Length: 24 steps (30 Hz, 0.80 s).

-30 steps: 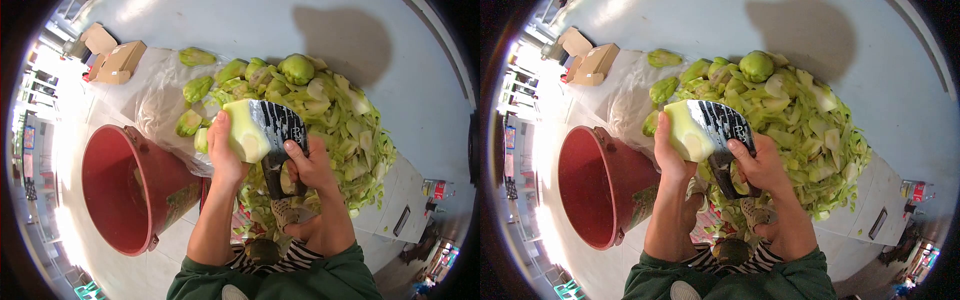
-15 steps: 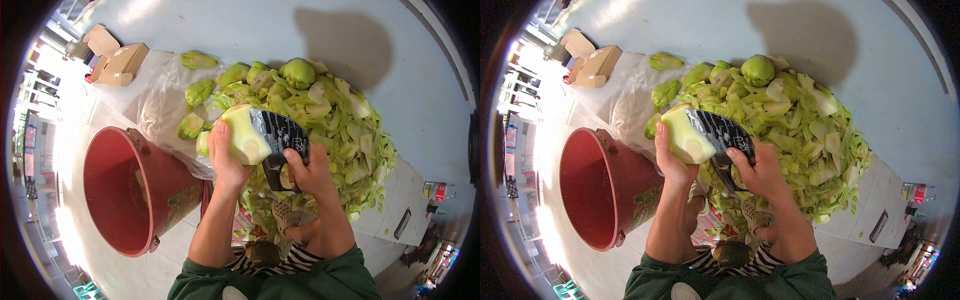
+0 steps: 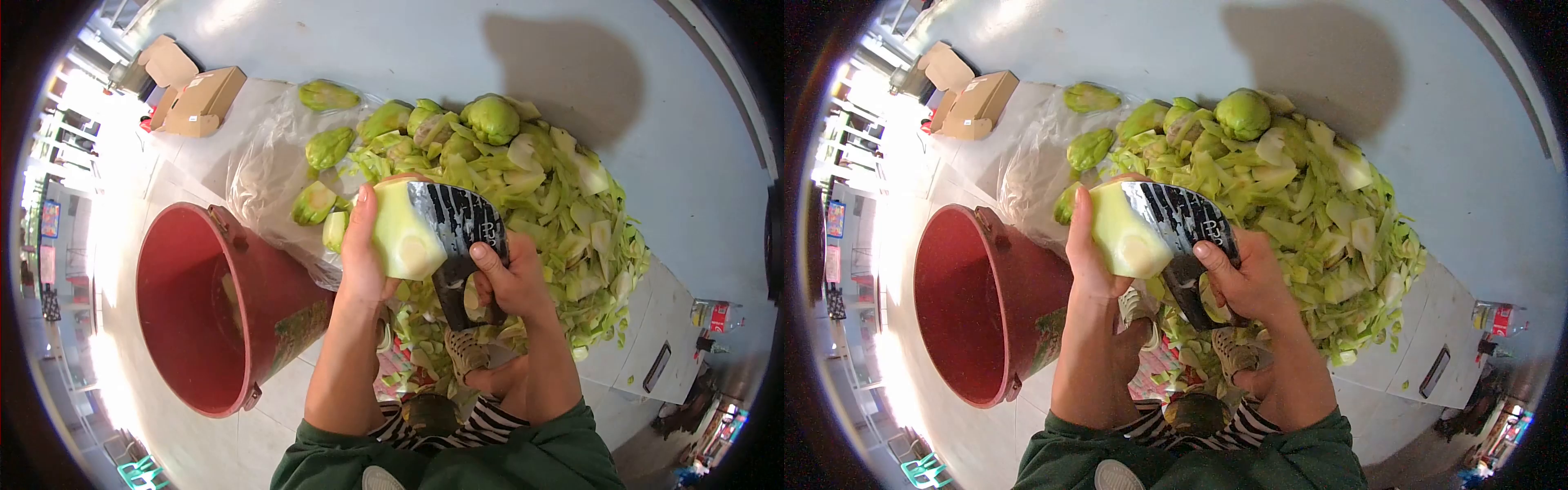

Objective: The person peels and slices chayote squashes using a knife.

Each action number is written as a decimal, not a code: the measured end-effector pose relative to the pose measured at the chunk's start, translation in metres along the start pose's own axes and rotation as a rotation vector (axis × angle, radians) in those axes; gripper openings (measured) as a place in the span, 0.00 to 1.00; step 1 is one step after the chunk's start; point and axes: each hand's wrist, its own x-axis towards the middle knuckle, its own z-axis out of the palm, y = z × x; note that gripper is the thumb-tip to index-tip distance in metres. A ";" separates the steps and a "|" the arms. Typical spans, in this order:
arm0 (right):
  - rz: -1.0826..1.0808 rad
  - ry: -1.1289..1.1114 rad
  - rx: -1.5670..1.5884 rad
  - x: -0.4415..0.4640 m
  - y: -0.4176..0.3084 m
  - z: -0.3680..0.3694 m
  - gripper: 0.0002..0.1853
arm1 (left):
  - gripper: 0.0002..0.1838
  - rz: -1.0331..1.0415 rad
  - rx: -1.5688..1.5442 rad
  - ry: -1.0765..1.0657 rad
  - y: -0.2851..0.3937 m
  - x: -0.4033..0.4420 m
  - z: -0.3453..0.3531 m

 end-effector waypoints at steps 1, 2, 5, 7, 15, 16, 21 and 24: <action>-0.001 0.001 0.000 0.000 0.001 0.001 0.18 | 0.35 0.045 -0.010 0.064 -0.002 -0.001 0.002; -0.006 0.032 0.024 0.000 0.002 0.002 0.18 | 0.35 0.090 -0.020 0.128 -0.002 -0.002 0.003; -0.006 0.044 0.066 -0.002 0.001 0.003 0.18 | 0.30 0.061 -0.038 0.102 0.002 -0.002 0.008; -0.005 0.020 0.085 -0.002 -0.003 0.003 0.17 | 0.29 0.003 0.020 0.131 0.003 -0.005 0.008; 0.098 0.034 0.079 -0.003 -0.004 -0.003 0.17 | 0.27 -0.073 0.026 0.090 0.006 -0.002 0.006; 0.098 0.032 0.078 -0.003 -0.005 -0.002 0.17 | 0.27 -0.094 0.035 0.086 0.008 -0.002 0.008; 0.095 0.006 0.119 -0.003 -0.006 -0.002 0.17 | 0.28 -0.125 0.052 0.077 0.008 -0.002 0.005; 0.089 0.029 0.114 -0.002 -0.007 0.002 0.18 | 0.29 -0.148 0.058 0.047 0.008 -0.001 0.005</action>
